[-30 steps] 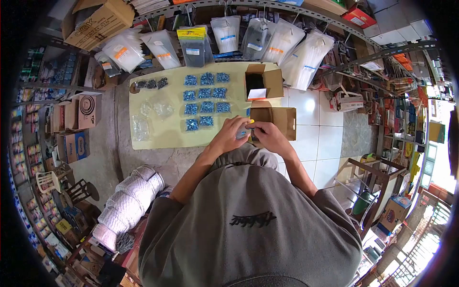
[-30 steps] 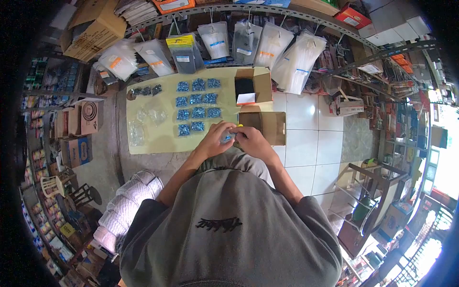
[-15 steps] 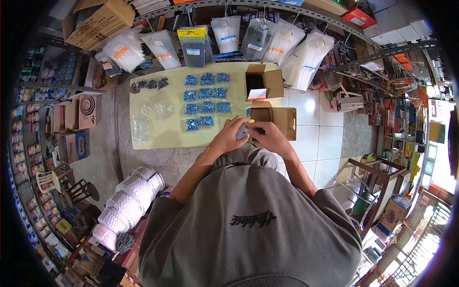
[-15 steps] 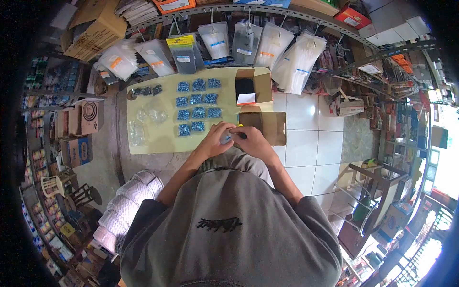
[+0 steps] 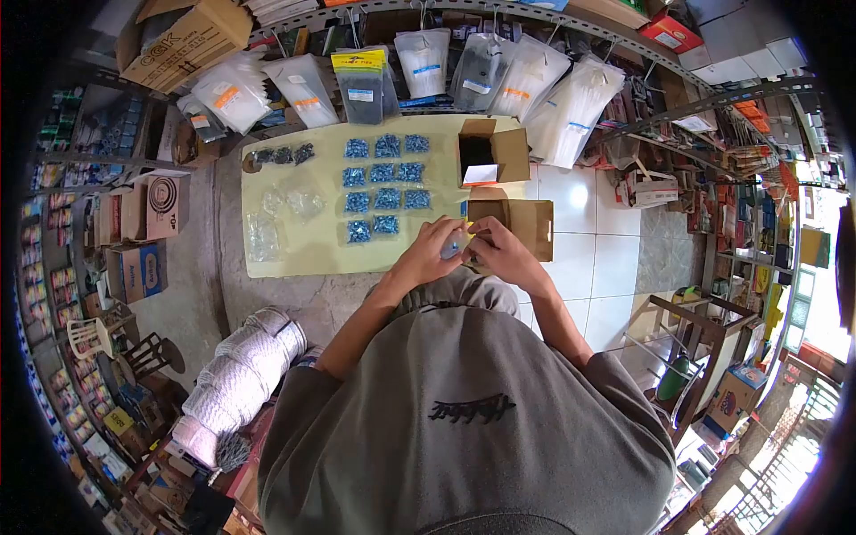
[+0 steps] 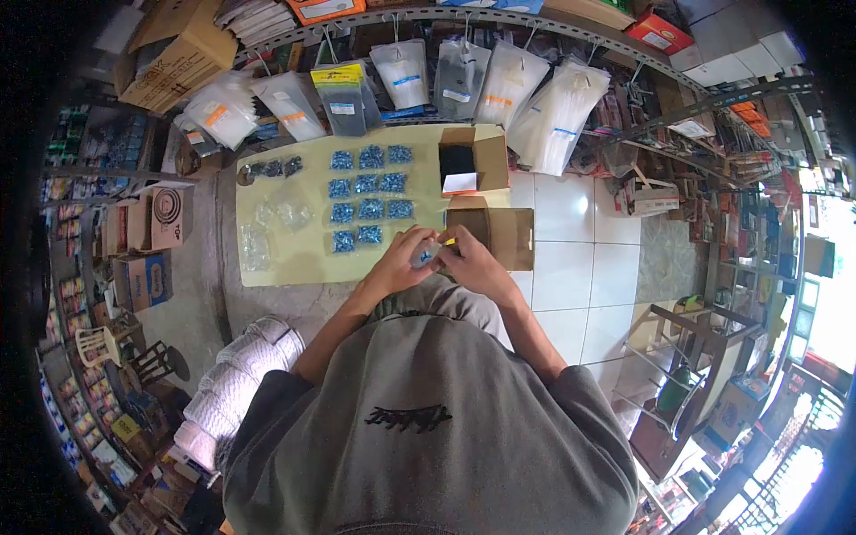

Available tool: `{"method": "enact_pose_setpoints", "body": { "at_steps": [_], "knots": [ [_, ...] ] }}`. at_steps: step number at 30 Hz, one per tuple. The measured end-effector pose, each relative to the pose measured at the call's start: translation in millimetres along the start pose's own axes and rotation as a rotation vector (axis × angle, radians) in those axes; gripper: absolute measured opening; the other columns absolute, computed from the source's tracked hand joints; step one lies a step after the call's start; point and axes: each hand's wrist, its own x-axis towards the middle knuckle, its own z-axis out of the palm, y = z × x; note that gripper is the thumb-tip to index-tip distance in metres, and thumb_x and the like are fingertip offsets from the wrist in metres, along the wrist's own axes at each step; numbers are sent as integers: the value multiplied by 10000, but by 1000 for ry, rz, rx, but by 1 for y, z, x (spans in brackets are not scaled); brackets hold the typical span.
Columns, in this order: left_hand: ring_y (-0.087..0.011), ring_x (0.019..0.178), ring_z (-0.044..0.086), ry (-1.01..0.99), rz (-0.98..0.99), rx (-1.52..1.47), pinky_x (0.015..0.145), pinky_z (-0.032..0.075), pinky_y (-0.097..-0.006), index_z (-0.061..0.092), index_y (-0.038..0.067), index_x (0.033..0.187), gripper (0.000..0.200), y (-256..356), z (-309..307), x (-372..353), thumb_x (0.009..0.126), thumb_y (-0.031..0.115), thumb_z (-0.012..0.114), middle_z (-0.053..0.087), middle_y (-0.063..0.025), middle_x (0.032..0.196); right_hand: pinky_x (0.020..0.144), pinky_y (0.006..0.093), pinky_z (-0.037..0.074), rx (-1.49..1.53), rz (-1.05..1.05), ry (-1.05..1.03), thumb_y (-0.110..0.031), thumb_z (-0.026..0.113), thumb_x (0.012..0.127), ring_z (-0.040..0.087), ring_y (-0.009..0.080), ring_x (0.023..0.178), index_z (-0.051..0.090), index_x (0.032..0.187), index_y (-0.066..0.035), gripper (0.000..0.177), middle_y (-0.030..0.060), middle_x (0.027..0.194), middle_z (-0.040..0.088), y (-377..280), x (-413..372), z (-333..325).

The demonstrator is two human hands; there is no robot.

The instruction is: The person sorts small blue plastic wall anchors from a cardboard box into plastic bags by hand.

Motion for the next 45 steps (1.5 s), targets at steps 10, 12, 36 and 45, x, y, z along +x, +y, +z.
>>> {"method": "enact_pose_setpoints", "body": {
  "at_steps": [10,12,36,45],
  "knots": [
    [-346,1135,561,-22,-22,0,978,438,-429,529,61,1242,532,2,-4,-2,760,112,751,582,-137,1200,528,253,427,-220,-6,30,-181,671,939,546,74,648,541,1038,39,275,68,770,625,-14,2,5],
    [-343,1128,565,-16,-20,0,975,442,-428,533,58,1239,528,3,-4,-1,761,109,750,581,-142,1196,537,261,438,-241,-9,43,-191,684,930,550,82,644,554,1031,44,287,62,744,618,-13,2,6],
    [-253,1086,550,128,9,-266,939,439,-363,542,50,1174,485,13,-33,-15,761,148,777,536,-103,1166,668,385,538,-475,-89,118,-159,703,782,704,343,724,670,850,58,231,229,752,675,-20,20,17],
    [-273,882,602,137,-103,-55,790,507,-360,584,18,1003,224,34,-52,-6,800,49,672,557,-117,1000,687,391,540,-527,-149,84,-144,700,767,687,365,730,653,833,65,224,218,750,670,-23,20,17]
  ]
}}
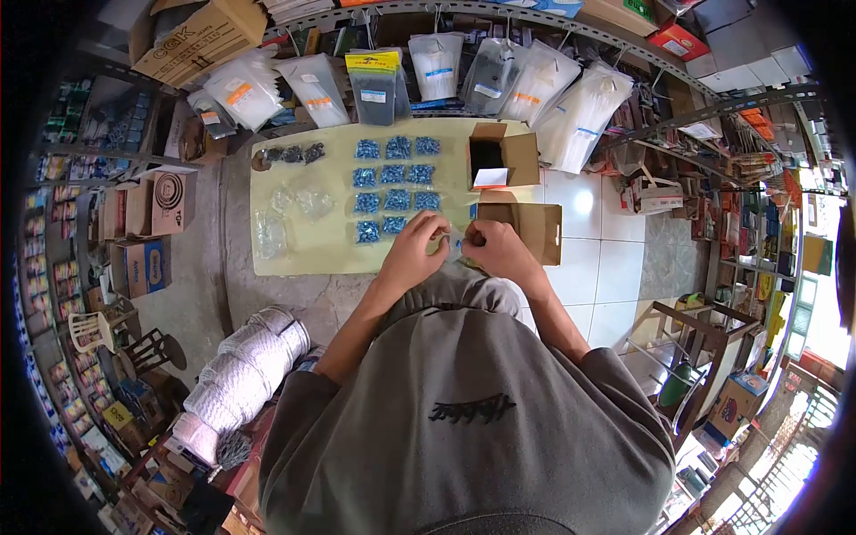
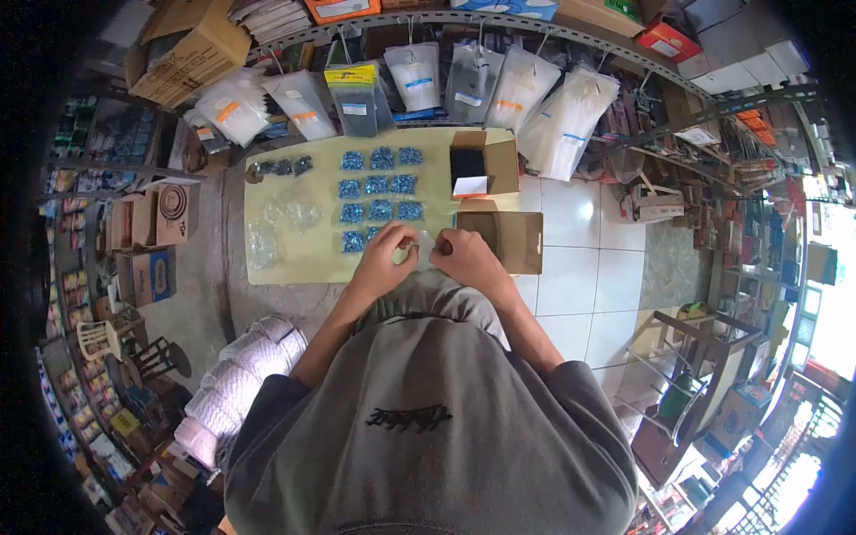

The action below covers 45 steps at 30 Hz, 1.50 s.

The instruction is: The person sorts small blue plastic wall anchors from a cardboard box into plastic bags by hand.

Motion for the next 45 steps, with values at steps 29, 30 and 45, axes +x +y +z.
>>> {"method": "enact_pose_setpoints", "body": {
  "at_steps": [29,30,45],
  "knots": [
    [-196,567,551,190,-194,48,535,447,-318,543,11,854,141,8,30,-11,833,31,681,567,-98,694,630,221,446,832,370,-195,-53,518,940,540,78,727,663,1028,66,207,40,936,681,7,-16,-13],
    [-196,567,551,189,-194,46,535,447,-318,543,11,854,141,7,30,-11,833,31,681,567,-98,694,630,221,446,831,371,-194,-53,518,940,540,78,727,663,1028,66,207,40,936,681,6,-16,-13],
    [-194,585,558,198,-156,10,548,447,-314,554,9,865,144,4,30,-12,848,53,690,573,-102,715,813,279,516,197,83,-61,-59,596,898,646,123,900,640,1153,95,301,126,968,722,0,-13,-1]
  ]
}}
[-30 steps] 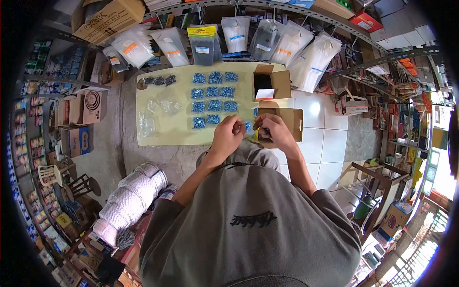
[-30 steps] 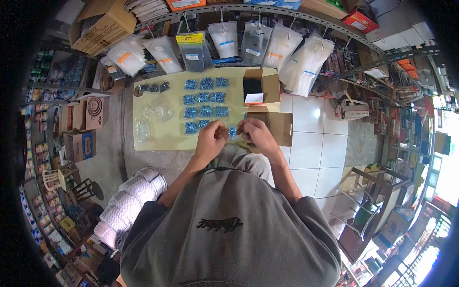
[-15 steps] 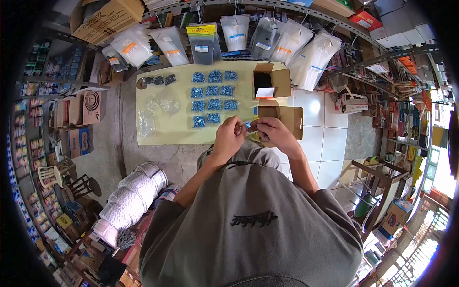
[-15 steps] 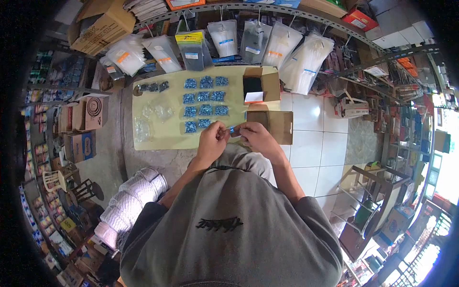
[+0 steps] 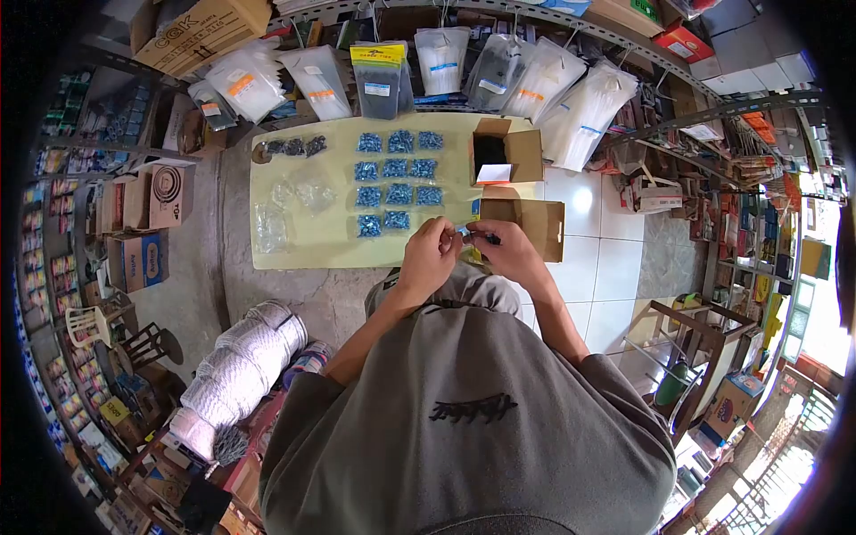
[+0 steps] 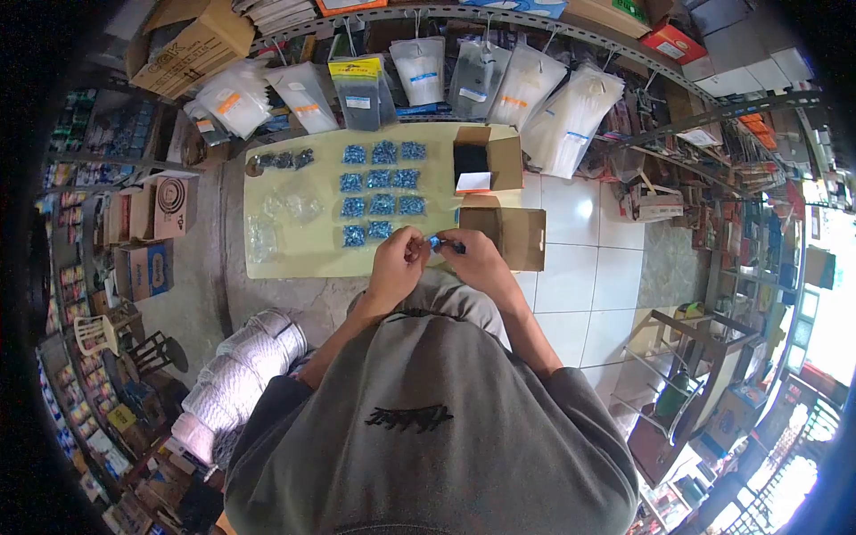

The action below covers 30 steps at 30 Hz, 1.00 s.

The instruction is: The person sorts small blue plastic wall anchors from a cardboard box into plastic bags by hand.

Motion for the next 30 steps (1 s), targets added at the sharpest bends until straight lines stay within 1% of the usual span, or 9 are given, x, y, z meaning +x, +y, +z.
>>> {"method": "enact_pose_setpoints", "body": {
  "at_steps": [3,5,8,11,18,23,24,26,30],
  "knots": [
    [-192,591,554,-13,-3,9,552,446,-310,556,11,867,138,-1,0,0,850,52,687,570,-100,714,772,273,515,-12,-88,12,-68,537,920,628,121,856,637,1154,92,301,116,961,715,7,1,2],
    [-193,596,555,-25,22,-21,552,448,-311,558,13,871,129,1,-2,-1,852,47,681,571,-98,717,744,316,509,122,198,7,-119,515,923,641,169,811,652,1104,64,292,172,982,716,-11,-2,-1],
    [-199,603,562,-35,16,11,554,452,-313,560,14,880,122,3,0,0,852,40,675,577,-100,726,713,287,486,330,223,1,-113,454,943,589,139,790,640,1111,88,321,131,953,710,2,0,-1],
    [-206,611,574,-57,5,5,561,461,-319,562,11,891,126,5,0,-1,844,32,678,583,-104,738,717,281,480,355,188,2,-70,422,934,579,137,788,625,1124,105,329,112,941,703,6,-1,-2],
    [-212,624,583,-73,6,11,573,473,-324,564,4,905,133,5,1,-2,834,15,677,584,-113,748,701,271,479,276,166,-45,-49,427,911,574,136,765,617,1122,116,329,111,957,696,3,-3,-6],
    [-215,620,573,-87,-3,9,575,468,-325,563,2,905,128,6,1,-2,836,11,670,583,-115,754,754,290,517,205,97,-49,-40,479,905,681,171,870,612,1114,132,302,158,951,708,4,-3,-7],
    [-215,620,573,-87,-4,10,575,468,-325,563,2,905,128,5,1,-3,836,11,670,583,-115,754,754,290,517,206,98,-49,-40,479,905,681,171,870,612,1114,132,302,158,951,708,5,-3,-6],
    [-216,619,569,-85,7,-1,576,465,-327,559,2,901,129,4,2,-3,836,11,670,579,-116,753,687,240,493,207,66,-50,-30,496,922,626,96,822,604,1134,111,277,95,936,693,8,-2,-4],
    [-218,618,568,-97,-6,-1,577,466,-329,555,1,896,133,5,2,-4,835,12,672,576,-118,752,739,253,512,166,58,-41,-33,511,920,659,125,897,612,1138,121,286,114,934,703,6,-1,-3]
  ]
}}
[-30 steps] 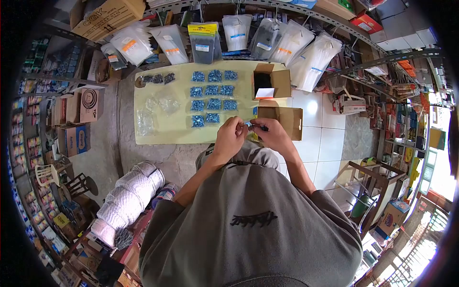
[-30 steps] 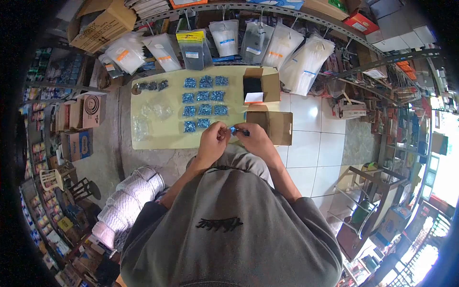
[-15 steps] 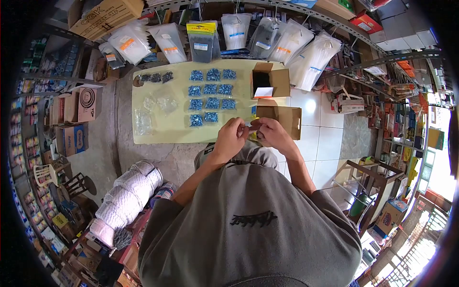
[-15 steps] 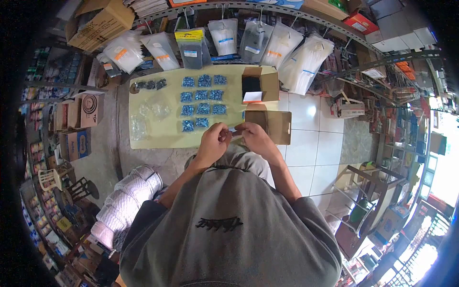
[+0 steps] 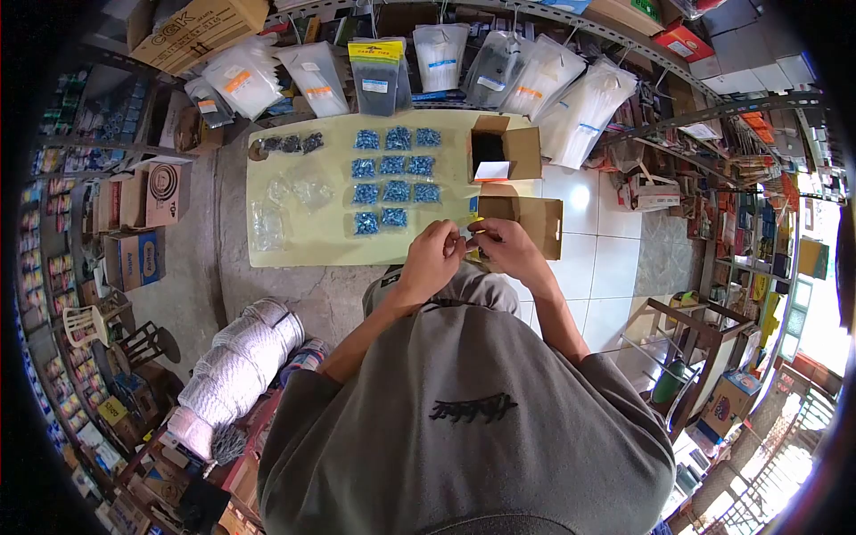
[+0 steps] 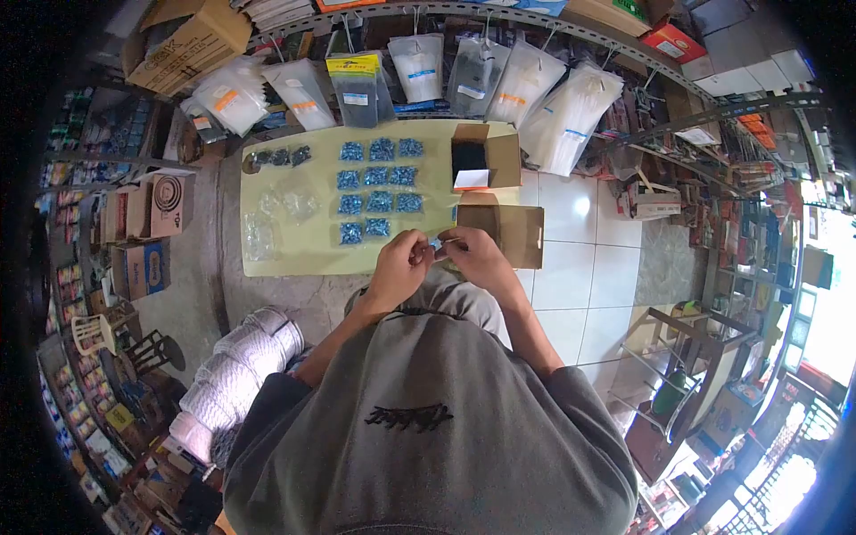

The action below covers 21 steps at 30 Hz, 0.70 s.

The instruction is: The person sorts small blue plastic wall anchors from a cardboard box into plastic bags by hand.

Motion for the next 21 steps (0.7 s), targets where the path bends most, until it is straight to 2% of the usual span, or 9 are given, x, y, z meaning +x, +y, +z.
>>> {"method": "enact_pose_setpoints", "body": {
  "at_steps": [2,3,5,9,11,15,21],
  "knots": [
    [-215,622,568,6,2,5,579,466,-328,552,2,893,134,1,0,0,835,11,673,574,-118,754,802,330,531,-75,-23,14,-74,550,891,708,219,896,629,1113,135,315,203,932,720,4,1,1],
    [-215,622,568,6,2,5,579,466,-328,552,2,893,134,1,0,-1,835,11,673,574,-118,754,802,330,531,-75,-23,14,-74,550,891,708,219,896,629,1113,135,315,203,932,720,4,1,1],
    [-211,628,567,11,8,-14,581,464,-327,552,2,892,136,0,1,-1,835,9,675,570,-115,756,729,255,509,-128,27,8,-80,510,932,637,121,832,618,1157,124,322,116,939,711,3,0,1],
    [-208,635,566,0,-4,-27,584,464,-326,553,1,894,139,2,0,-2,834,7,678,566,-110,758,695,224,489,-34,103,33,-95,481,946,574,85,731,628,1158,104,326,79,918,707,-4,-3,2],
    [-205,635,561,5,20,-3,587,468,-327,552,0,899,143,2,0,-2,835,5,680,561,-108,760,664,198,458,119,161,19,-90,444,962,490,45,676,635,1157,86,325,39,900,687,-5,-4,1],
    [-223,640,574,0,35,-17,594,476,-337,552,2,914,149,-2,3,-4,834,8,678,569,-120,775,628,193,426,210,239,75,-66,414,969,451,25,673,632,1157,79,323,26,898,668,-7,-6,3],
    [-326,729,632,-25,116,100,627,512,-397,564,3,968,147,5,2,-7,858,44,653,618,-167,902,567,203,379,323,156,115,-43,396,977,456,32,659,638,1105,74,298,-3,829,616,17,-3,15]
  ]
}}
